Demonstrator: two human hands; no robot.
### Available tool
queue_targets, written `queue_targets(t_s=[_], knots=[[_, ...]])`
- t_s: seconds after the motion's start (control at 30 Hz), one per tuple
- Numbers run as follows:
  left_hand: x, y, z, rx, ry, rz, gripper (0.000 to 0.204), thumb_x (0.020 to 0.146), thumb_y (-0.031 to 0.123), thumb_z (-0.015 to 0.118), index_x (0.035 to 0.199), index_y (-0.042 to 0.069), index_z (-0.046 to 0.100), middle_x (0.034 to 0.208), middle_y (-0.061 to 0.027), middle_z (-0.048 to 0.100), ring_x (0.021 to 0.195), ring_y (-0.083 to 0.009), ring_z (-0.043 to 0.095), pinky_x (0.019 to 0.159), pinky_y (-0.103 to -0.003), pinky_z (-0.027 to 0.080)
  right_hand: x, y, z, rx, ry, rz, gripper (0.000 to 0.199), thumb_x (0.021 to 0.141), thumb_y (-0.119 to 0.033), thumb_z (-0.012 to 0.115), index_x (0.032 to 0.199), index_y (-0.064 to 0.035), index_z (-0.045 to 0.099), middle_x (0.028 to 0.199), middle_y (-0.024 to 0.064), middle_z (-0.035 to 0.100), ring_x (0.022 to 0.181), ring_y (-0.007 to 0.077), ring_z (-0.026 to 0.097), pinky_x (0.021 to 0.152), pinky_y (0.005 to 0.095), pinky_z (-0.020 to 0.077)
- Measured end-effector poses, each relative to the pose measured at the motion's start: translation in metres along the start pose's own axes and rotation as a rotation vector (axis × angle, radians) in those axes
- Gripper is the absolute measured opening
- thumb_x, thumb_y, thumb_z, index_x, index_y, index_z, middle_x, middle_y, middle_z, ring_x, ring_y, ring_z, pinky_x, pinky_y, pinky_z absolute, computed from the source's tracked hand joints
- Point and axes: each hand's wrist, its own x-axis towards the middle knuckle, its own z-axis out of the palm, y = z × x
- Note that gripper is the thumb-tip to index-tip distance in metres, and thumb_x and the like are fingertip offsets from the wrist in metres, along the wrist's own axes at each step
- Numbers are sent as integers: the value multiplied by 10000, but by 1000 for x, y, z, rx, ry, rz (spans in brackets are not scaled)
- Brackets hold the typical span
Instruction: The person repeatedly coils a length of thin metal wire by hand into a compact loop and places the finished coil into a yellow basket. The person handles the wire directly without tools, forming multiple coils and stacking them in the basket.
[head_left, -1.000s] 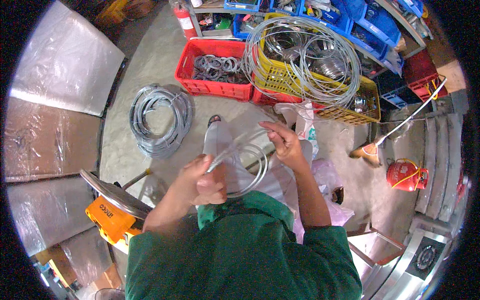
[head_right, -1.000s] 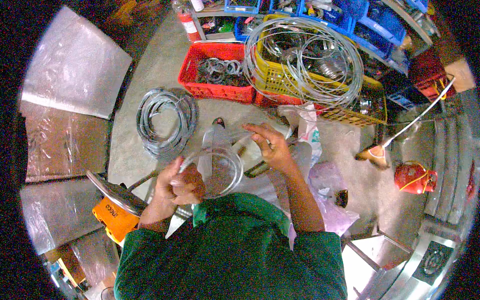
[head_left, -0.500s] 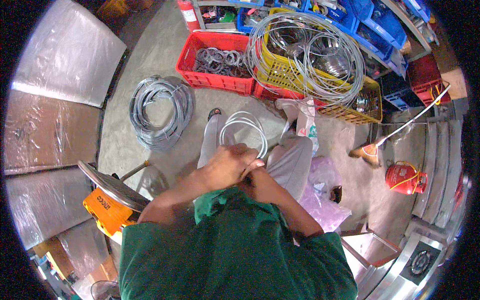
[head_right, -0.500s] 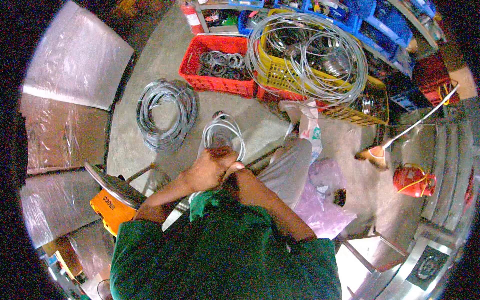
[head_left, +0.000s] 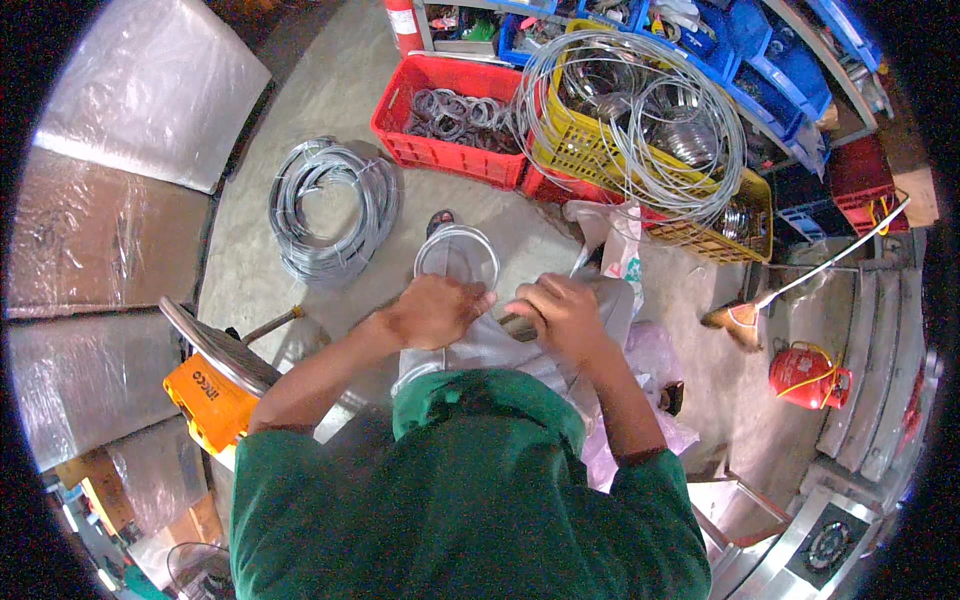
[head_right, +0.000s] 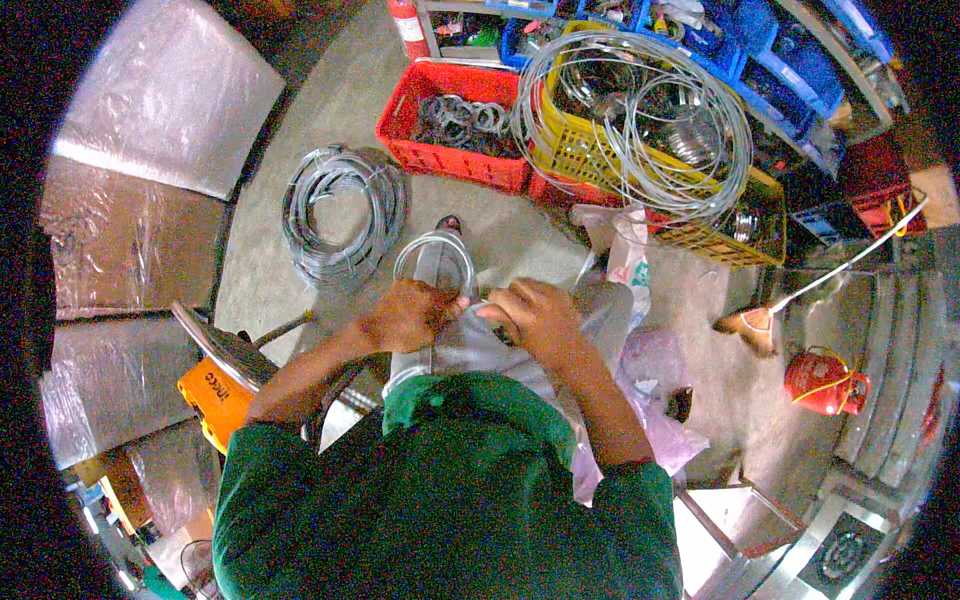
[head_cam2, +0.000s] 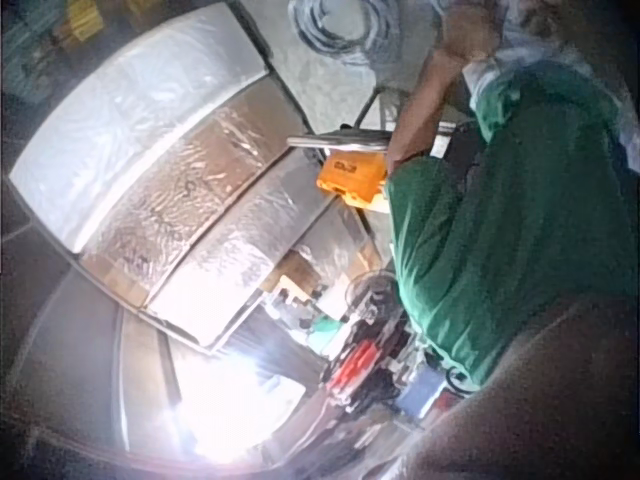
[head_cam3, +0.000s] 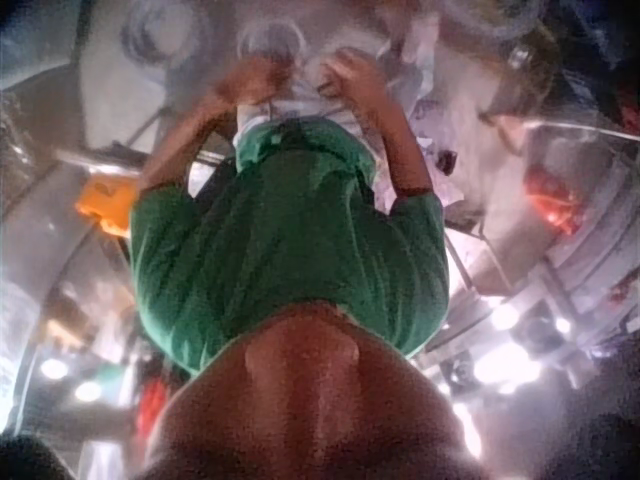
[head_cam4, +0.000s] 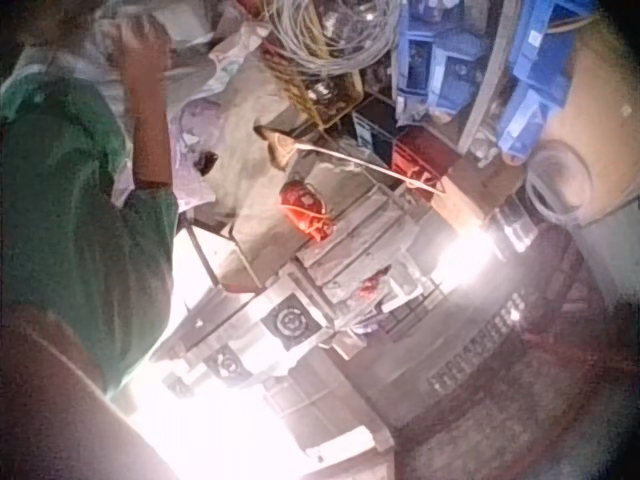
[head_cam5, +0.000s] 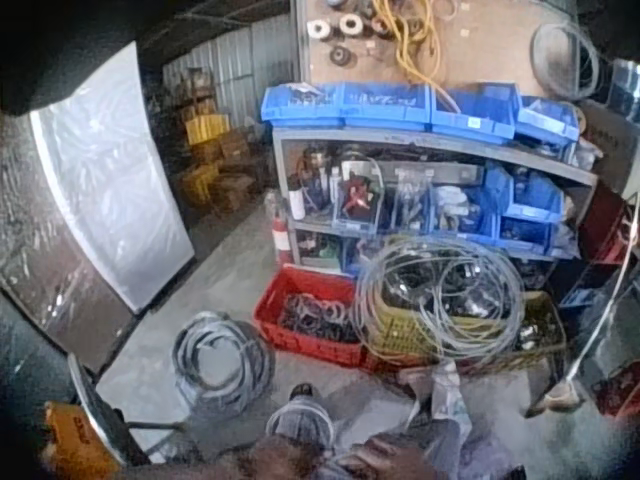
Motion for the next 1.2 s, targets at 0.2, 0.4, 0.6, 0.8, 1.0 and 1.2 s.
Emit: queue_targets(t_s=[0.2, 0.4, 0.6, 0.8, 1.0, 1.2], knots=[[-22, 11, -27, -648, 16, -113, 591, 1013, 525, 383, 719, 52, 581, 613, -133, 551, 599, -289, 559, 591, -417, 437, 35, 13, -29, -15, 33, -157, 240, 811, -263, 735, 878, -47, 652, 749, 90, 567, 710, 288, 585, 627, 399, 465], [-70, 4, -68, -1712, 6, -468, 574, 1000, 544, 422, 586, 147, 396, 555, 63, 281, 444, -76, 231, 418, -262, 165, -3, 45, -3, 389, -98, 241, 240, 919, -225, 656, 903, 13, 632, 789, 99, 599, 728, 232, 590, 668, 355, 461], [-90, 1, -82, -2258, 75, 124, 558, 1021, 557, 264, 622, 187, 386, 464, 98, 198, 383, -83, 138, 405, -279, 134, -59, 69, 50, 589, -401, 672, 315, 981, -304, 540, 960, -3, 625, 802, 161, 643, 749, 285, 621, 728, 371, 489], [-88, 23, -78, -2341, 263, 560, 566, 1027, 554, 165, 649, 188, 374, 462, 97, 219, 359, -92, 168, 401, -299, 148, -21, 89, 62, 344, 168, 618, 297, 984, -299, 546, 992, -9, 608, 823, 140, 644, 753, 241, 604, 730, 344, 480], [-118, 19, -128, -2147, 675, 757, 529, 1051, 467, 244, 644, 165, 394, 436, 87, 293, 335, -37, 193, 333, -218, 149, 5, 117, 67, 249, 36, 240, 220, 976, -204, 554, 951, 15, 563, 904, 234, 626, 825, 420, 612, 739, 453, 484], [-166, -3, -191, -1808, 739, 776, 510, 1066, 394, 250, 636, 163, 400, 425, 73, 288, 335, -41, 172, 327, -228, 136, -27, 122, 101, 433, -14, 363, 355, 994, -345, 517, 922, 2, 535, 799, 203, 571, 741, 390, 574, 669, 433, 460]])
